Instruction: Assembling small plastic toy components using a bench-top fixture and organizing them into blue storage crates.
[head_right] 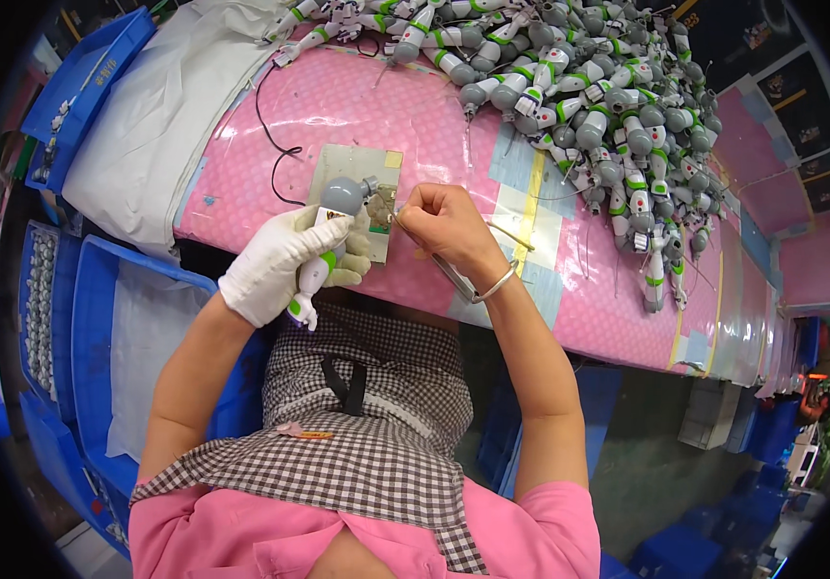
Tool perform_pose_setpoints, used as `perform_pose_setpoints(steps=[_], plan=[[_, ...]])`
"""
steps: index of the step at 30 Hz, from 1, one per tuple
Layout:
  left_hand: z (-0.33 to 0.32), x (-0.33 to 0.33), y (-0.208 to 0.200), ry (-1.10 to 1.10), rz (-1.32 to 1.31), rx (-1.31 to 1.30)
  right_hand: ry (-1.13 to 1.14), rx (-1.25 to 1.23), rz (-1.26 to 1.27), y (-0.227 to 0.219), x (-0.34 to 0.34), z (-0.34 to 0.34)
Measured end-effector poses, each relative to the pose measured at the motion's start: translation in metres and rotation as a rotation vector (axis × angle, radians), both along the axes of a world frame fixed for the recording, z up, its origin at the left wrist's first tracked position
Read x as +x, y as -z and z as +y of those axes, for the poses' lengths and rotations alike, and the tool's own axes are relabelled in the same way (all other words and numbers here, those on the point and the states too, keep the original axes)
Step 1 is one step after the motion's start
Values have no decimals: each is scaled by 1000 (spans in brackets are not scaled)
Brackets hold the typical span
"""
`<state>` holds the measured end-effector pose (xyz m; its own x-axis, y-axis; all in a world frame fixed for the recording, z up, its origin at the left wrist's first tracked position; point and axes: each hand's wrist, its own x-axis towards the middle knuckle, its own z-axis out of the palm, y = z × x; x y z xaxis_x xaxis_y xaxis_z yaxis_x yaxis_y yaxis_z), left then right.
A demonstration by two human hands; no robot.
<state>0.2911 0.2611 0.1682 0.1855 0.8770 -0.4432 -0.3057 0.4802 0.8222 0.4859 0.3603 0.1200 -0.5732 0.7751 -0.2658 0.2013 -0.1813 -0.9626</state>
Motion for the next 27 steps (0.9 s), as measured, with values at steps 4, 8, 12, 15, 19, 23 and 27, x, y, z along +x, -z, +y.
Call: perform_pose_setpoints(steps=[4,8,12,15,19,23,27], plan=[[7,-5,3,19,11,-52,-52,-17,-10,3,0,3],[9,-7,1,52,-46,-70,-97,-60,16,3,2,7],[9,-6,2,88,-4,-99,-94,-18,-64,-3,-2,7],[10,-6,5,86,-10,-100,-160,-65,-23,-2,0,14],[12,-4,5,96,7,-119,-187,-247,27,-5,-1,16],[12,-5,5,105,31,-122,-243,-171,-90,-16,-6,23],[13,-8,11,119,-27,-119,-248,-231,-33,-14,-6,23]])
